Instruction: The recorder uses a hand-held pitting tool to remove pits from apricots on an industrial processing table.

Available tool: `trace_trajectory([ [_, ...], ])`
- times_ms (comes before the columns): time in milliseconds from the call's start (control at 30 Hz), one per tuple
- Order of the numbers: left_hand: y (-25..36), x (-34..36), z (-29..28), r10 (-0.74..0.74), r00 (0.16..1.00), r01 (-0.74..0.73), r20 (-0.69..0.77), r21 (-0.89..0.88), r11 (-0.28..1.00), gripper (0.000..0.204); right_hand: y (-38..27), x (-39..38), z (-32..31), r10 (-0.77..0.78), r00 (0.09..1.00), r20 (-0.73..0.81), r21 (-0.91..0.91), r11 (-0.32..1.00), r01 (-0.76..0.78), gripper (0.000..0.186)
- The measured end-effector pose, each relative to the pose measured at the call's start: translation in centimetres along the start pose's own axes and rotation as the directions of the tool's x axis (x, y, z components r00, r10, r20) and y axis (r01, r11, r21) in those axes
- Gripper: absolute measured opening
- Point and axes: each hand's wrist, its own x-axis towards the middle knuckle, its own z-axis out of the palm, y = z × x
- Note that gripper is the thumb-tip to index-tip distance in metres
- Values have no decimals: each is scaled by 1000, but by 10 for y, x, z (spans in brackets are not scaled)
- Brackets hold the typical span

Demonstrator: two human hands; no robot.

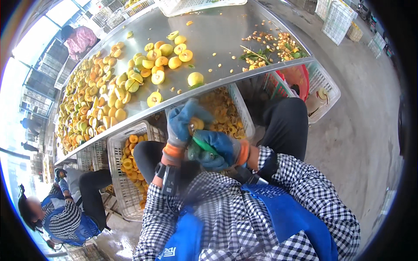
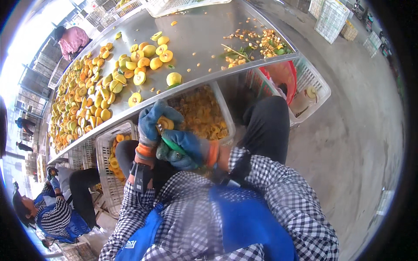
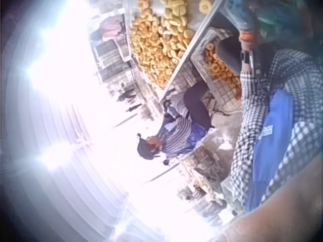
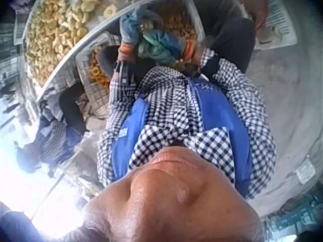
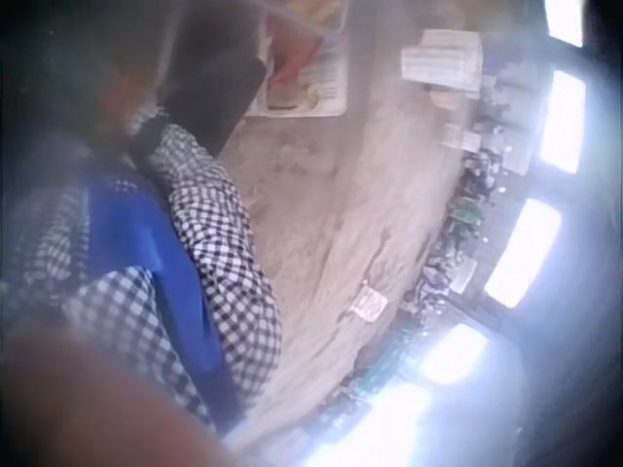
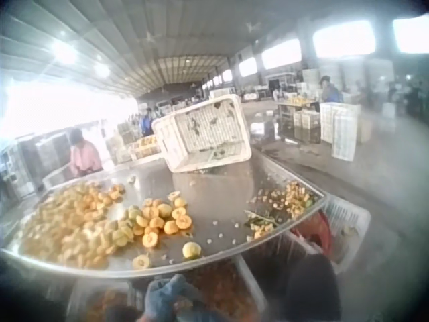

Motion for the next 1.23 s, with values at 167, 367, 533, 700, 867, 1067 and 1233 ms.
trace_trajectory([
  [167,-18,17,-13,69,992,-69,-102,7,998,31,-6,10,-19,-31,983,184,283,959,-23,38],
  [367,21,-13,-119,169,941,326,-293,921,-214,30,-25,-8,-30,-297,840,-453,-616,786,-55,28],
  [533,15,45,-134,158,972,109,-172,933,344,51,-11,-2,-25,-523,808,-270,-949,3,-315,26],
  [700,7,83,-93,-141,973,205,-181,961,185,28,-17,-1,-24,-699,688,-195,-976,70,-206,25],
  [867,-11,64,-72,47,968,-53,-248,-15,999,20,-45,22,22,-823,567,35,-977,-148,-153,26],
  [1067,-11,28,-44,352,917,-345,-186,68,936,22,-50,26,24,-768,639,39,-929,-263,-259,33],
  [1233,-6,4,-43,338,922,-326,-189,90,941,31,-50,16,27,-657,745,117,-880,-416,-229,35],
])
